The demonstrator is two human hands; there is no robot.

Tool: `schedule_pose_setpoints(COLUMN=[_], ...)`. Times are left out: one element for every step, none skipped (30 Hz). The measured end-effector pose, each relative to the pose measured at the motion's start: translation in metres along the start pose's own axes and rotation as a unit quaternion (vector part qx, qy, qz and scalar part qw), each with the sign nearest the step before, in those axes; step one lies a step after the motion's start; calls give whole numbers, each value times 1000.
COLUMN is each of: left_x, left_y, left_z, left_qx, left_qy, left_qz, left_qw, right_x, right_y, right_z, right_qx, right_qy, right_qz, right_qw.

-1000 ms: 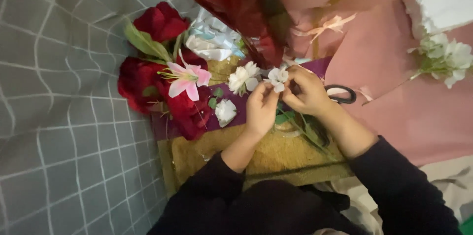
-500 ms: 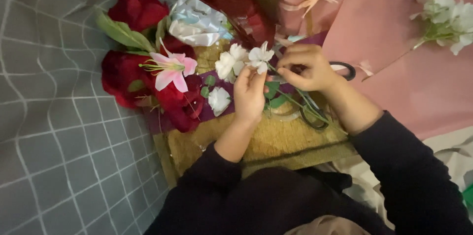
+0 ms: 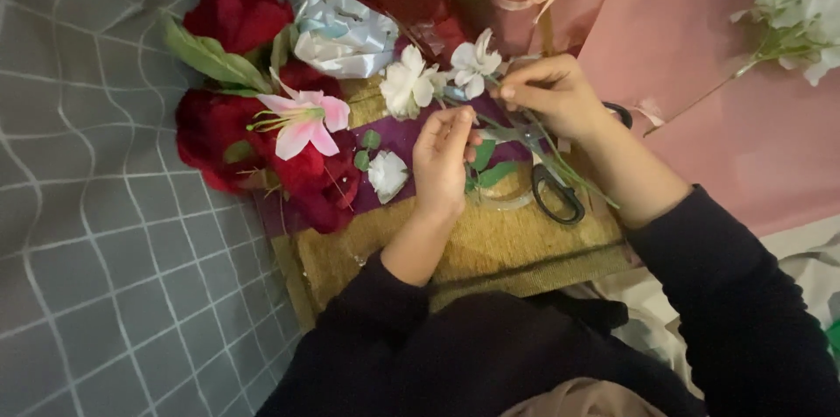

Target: Assembling small floral arrangements by combining individual flowers and leaves and securing them with tape.

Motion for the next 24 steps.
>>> schedule_pose_setpoints(left_x=[1, 2, 3, 3, 3, 3, 3, 1, -1, -4, -6, -8, -10, -12, -13, -12, -11, -11, -10, -10, -9, -8, -7, -6], left_y=[0, 1, 0, 0, 1, 1, 2, 2, 2, 3, 5, 7, 8, 9, 11, 10, 11, 12, 11, 12, 13, 13, 13, 14], left_z=[-1, -1, 0, 0, 1, 1, 1, 1, 1, 2, 3, 5, 5, 6, 6, 7, 7, 7, 7, 7, 7, 6, 7, 7], left_qx=[1, 6, 9, 8, 14, 20, 20, 19, 18, 18, 24, 29, 30, 37, 44, 45, 61, 76, 76, 93, 108, 108, 113, 118], left_qy=[0, 3, 6, 6, 6, 7, 7, 16, 26, 26, 23, 20, 19, 17, 16, 16, 16, 17, 17, 16, 16, 16, 15, 15], left_qz=[0, 0, 1, 1, -7, -14, -14, -22, -30, -30, -20, -9, -10, 4, 17, 17, 38, 60, 60, 60, 60, 59, 51, 43], left_qw=[1000, 1000, 1000, 1000, 1000, 1000, 1000, 999, 999, 999, 999, 999, 999, 999, 999, 999, 997, 995, 995, 994, 992, 992, 992, 992], right_x=[0, -1, -3, -3, -4, -5, -3, 0, 2, -2, -7, -11, -14, -16, -18, -20, -22, -23, -26, -30, -33, -32, -32, -31], right_y=[0, 0, 1, 1, 1, 0, 2, 3, 4, 2, 0, -2, -3, -5, -7, -8, -10, -11, -13, -16, -18, -17, -16, -15], right_z=[0, 0, 0, 0, 1, 2, 0, -1, -3, -1, 0, 2, 3, 4, 5, 6, 6, 6, 7, 8, 10, 9, 8, 7], right_qx=[0, 1, 3, 4, 0, -4, -5, -8, -11, -11, -15, -18, -19, -27, -34, -36, -36, -36, -36, -34, -31, -31, -28, -24], right_qy=[0, 2, 6, 7, 4, 2, 2, 2, 2, 2, 4, 6, 6, 1, -4, -5, -5, -5, -6, -7, -8, -8, -7, -6], right_qz=[1, 7, 12, 11, -5, -21, -21, -28, -36, -36, -43, -51, -51, -65, -78, -78, -90, -101, -101, -110, -120, -120, -120, -120], right_qw=[1000, 1000, 1000, 1000, 1000, 1000, 1000, 1000, 999, 999, 999, 999, 999, 998, 996, 996, 995, 994, 994, 993, 992, 992, 992, 993])
Point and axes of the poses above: each hand's wrist, its own z-axis away from the middle knuckle, its own y-axis out of the palm, x = y × z, the point moved 5 cm from there along -z, towards the middle knuckle, and after that the axes turned 10 degrees about x, right-handed, at the moved point
